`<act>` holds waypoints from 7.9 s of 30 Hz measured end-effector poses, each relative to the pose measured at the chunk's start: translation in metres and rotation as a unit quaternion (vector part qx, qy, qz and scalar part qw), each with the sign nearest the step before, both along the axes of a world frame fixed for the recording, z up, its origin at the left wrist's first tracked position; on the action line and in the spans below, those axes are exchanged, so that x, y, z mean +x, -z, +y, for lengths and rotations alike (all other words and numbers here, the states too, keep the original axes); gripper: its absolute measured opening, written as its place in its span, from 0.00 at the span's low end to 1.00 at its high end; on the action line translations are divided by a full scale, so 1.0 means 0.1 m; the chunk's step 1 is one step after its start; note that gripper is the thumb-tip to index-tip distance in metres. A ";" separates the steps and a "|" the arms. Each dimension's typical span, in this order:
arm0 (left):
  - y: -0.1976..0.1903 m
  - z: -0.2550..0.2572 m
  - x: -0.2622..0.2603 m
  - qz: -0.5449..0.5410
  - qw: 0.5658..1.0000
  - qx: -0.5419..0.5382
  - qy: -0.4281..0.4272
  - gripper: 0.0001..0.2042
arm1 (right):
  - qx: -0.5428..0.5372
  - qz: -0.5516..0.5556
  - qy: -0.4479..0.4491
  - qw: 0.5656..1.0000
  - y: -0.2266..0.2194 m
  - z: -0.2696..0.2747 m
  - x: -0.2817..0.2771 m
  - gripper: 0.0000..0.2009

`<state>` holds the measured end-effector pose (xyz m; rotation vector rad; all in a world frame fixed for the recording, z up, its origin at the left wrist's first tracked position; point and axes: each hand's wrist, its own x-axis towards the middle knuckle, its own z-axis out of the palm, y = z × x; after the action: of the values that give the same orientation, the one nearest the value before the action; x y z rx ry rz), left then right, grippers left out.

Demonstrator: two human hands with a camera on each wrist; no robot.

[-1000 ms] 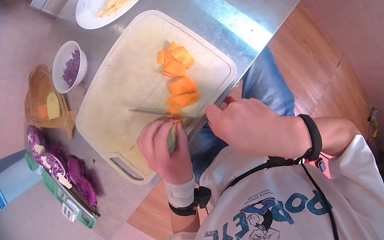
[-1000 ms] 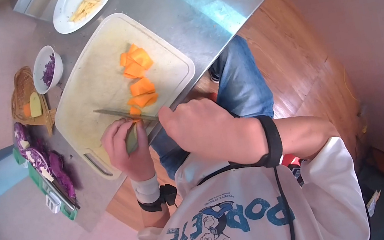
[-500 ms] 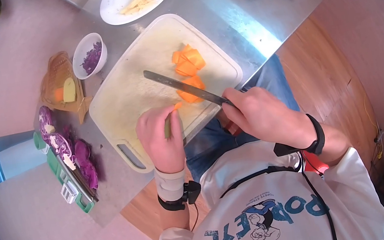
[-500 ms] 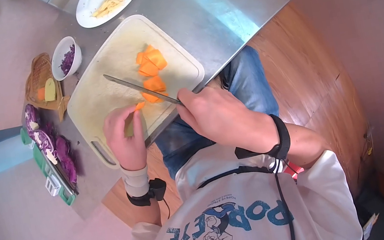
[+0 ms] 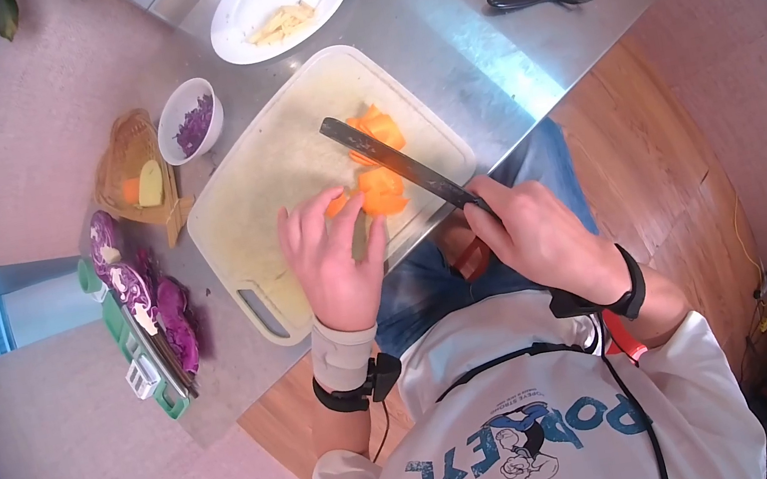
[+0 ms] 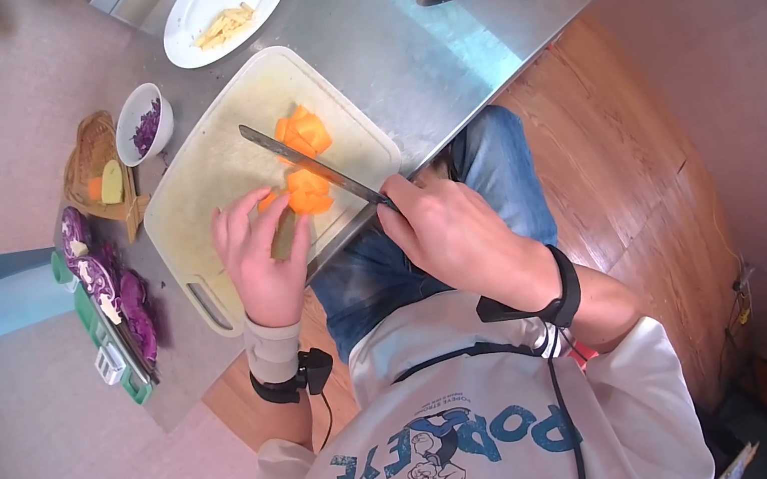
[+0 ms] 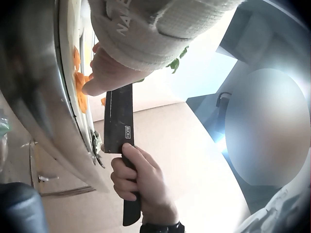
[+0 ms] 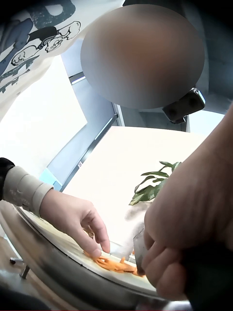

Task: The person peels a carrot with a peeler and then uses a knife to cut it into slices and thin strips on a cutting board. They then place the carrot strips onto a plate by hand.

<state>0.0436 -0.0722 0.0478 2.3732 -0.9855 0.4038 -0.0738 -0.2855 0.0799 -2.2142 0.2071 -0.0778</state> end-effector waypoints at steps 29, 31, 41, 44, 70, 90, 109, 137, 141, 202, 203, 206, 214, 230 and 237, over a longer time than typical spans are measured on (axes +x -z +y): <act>-0.02 -0.35 0.02 -0.015 0.999 0.018 0.047 0.13 | -0.073 0.000 0.023 0.997 -0.06 -0.06 -0.04 0.09; -0.01 -0.34 0.05 -0.026 0.998 0.028 0.048 0.12 | -0.076 -0.003 0.027 0.997 -0.04 -0.08 -0.02 0.09; -0.08 0.05 0.11 -0.049 0.996 0.078 0.000 0.10 | -0.030 -0.028 0.017 0.999 -0.13 -0.09 0.17 0.14; -0.09 -0.03 0.04 -0.031 0.998 0.048 0.022 0.11 | -0.056 0.000 0.009 0.998 -0.12 -0.04 0.23 0.14; -0.03 0.32 -0.01 -0.020 0.999 -0.018 -0.047 0.10 | -0.035 -0.039 -0.065 0.997 -0.17 0.33 0.37 0.15; -0.01 0.44 0.21 -0.056 0.994 0.059 -0.074 0.07 | -0.073 -0.045 -0.055 0.995 0.01 0.22 0.28 0.14; -0.13 0.08 0.50 -0.003 0.993 0.116 0.029 0.14 | -0.026 -0.021 -0.049 0.998 -0.12 0.05 0.02 0.14; -0.26 0.79 0.29 0.080 0.987 -0.085 -0.107 0.06 | -0.042 0.000 -0.093 0.995 -0.11 0.37 -0.08 0.14; -0.28 0.83 0.24 0.073 0.982 -0.113 -0.130 0.06 | -0.058 0.021 -0.153 0.986 -0.14 0.51 0.06 0.15; 0.09 -0.10 -0.02 0.022 0.999 -0.022 -0.027 0.12 | -0.006 0.031 -0.074 0.997 -0.29 0.03 -0.26 0.17; 0.09 -0.10 -0.03 0.022 0.999 -0.023 -0.027 0.12 | -0.006 0.031 -0.073 0.997 -0.28 0.03 -0.26 0.17; 0.10 -0.10 -0.04 0.023 0.999 -0.024 -0.026 0.12 | 0.019 0.001 -0.078 0.997 -0.21 0.04 -0.28 0.20; 0.07 -0.15 -0.09 0.008 0.998 -0.045 -0.041 0.13 | 0.016 -0.003 -0.075 0.997 -0.21 0.03 -0.28 0.21; 0.08 -0.06 -0.09 0.034 0.999 -0.016 -0.009 0.11 | -0.009 -0.032 -0.059 0.998 -0.15 0.00 -0.27 0.19; 0.13 -0.10 -0.12 0.018 1.000 -0.019 0.005 0.10 | -0.047 -0.060 -0.053 0.996 0.01 0.17 -0.26 0.19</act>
<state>0.0313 -0.0823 0.0345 2.3318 -0.9645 0.3724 -0.1002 -0.2687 0.0789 -2.3007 0.0198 -0.1650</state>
